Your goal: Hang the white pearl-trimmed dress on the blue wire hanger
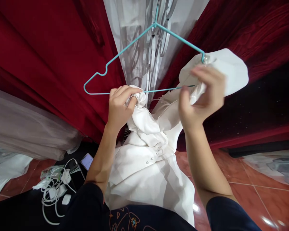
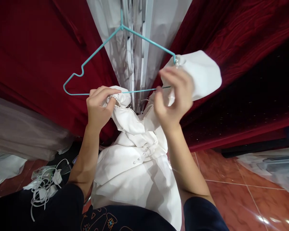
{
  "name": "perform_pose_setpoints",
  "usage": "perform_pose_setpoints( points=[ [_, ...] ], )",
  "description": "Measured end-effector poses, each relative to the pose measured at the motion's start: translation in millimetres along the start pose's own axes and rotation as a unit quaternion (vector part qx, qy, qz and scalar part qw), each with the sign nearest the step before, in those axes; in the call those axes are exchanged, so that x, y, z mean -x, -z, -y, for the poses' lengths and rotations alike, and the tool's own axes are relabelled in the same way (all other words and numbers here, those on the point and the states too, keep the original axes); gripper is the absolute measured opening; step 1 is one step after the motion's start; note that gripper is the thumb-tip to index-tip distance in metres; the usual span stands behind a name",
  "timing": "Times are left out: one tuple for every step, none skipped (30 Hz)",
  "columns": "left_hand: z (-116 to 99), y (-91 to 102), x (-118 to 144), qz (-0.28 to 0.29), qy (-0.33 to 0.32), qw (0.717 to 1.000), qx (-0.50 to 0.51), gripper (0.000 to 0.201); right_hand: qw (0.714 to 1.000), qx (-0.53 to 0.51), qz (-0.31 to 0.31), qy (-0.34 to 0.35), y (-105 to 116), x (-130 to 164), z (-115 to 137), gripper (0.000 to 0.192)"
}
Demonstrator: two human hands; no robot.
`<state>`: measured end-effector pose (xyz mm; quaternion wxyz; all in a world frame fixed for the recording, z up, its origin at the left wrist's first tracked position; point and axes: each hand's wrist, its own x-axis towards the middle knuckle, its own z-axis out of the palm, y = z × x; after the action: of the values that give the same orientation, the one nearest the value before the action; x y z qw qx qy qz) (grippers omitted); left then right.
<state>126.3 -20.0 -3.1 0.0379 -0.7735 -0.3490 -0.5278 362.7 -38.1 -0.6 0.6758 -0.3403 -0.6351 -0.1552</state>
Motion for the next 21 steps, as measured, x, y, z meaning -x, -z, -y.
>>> perform_pose_setpoints(
  points=[
    [0,-1.8,0,0.004,0.000,1.000,0.000,0.025,0.998,0.022,-0.054,0.017,3,-6,-8,0.041],
    [1,-3.4,0,0.009,0.001,1.000,-0.002,0.025,0.996,0.043,-0.078,0.026,5,-11,-16,0.045],
    [1,-4.5,0,0.012,0.001,1.000,-0.008,0.027,0.996,0.056,-0.071,0.020,7,-16,-24,0.046],
    [2,-4.9,0,0.014,0.002,1.000,-0.015,0.028,0.997,0.061,-0.053,0.003,8,-21,-30,0.043],
    [3,-4.5,-1,0.013,0.002,1.000,-0.024,0.030,0.997,0.062,-0.031,-0.024,8,-26,-36,0.036],
    [5,-3.1,-1,0.011,0.004,0.999,-0.033,0.032,0.996,0.065,-0.012,-0.054,9,-30,-40,0.028],
    [6,-0.9,-2,0.006,0.006,0.999,-0.041,0.033,0.995,0.071,-0.006,-0.077,9,-34,-44,0.022],
    [7,2.0,-3,0.002,0.008,0.999,-0.045,0.034,0.993,0.077,-0.014,-0.092,11,-38,-48,0.019],
    [9,5.2,-4,0.000,0.009,0.999,-0.044,0.035,0.991,0.080,-0.023,-0.104,14,-42,-52,0.017],
    [10,8.1,-5,0.003,0.012,0.999,-0.041,0.036,0.990,0.079,-0.033,-0.112,18,-45,-58,0.016],
    [11,10.5,-6,0.010,0.016,0.999,-0.037,0.037,0.989,0.072,-0.047,-0.119,24,-48,-65,0.016],
    [11,11.9,-6,0.020,0.019,0.999,-0.032,0.037,0.988,0.060,-0.074,-0.125,31,-50,-72,0.017],
    [11,12.2,-7,0.030,0.024,0.999,-0.029,0.037,0.985,0.046,-0.101,-0.132,38,-50,-81,0.018],
    [11,11.5,-6,0.040,0.028,0.998,-0.026,0.036,0.982,0.036,-0.133,-0.129,45,-48,-89,0.017],
    [10,9.8,-6,0.047,0.031,0.998,-0.024,0.035,0.978,0.029,-0.170,-0.116,51,-43,-96,0.017],
    [8,7.6,-5,0.051,0.032,0.998,-0.020,0.034,0.973,0.027,-0.206,-0.101,55,-37,-100,0.018],
    [7,5.2,-4,0.053,0.033,0.998,-0.016,0.033,0.969,0.031,-0.228,-0.083,57,-28,-102,0.020],
    [5,2.8,-3,0.052,0.035,0.998,-0.014,0.032,0.963,0.038,-0.257,-0.070,56,-17,-101,0.022],
    [3,0.6,-3,0.050,0.037,0.998,-0.011,0.032,0.963,0.050,-0.256,-0.067,54,-5,-98,0.022],
    [2,-1.3,-2,0.048,0.038,0.998,-0.009,0.031,0.963,0.059,-0.256,-0.059,50,6,-92,0.023],
    [1,-2.8,-2,0.045,0.041,0.998,-0.007,0.031,0.960,0.058,-0.271,-0.043,45,17,-85,0.026]
  ],
)
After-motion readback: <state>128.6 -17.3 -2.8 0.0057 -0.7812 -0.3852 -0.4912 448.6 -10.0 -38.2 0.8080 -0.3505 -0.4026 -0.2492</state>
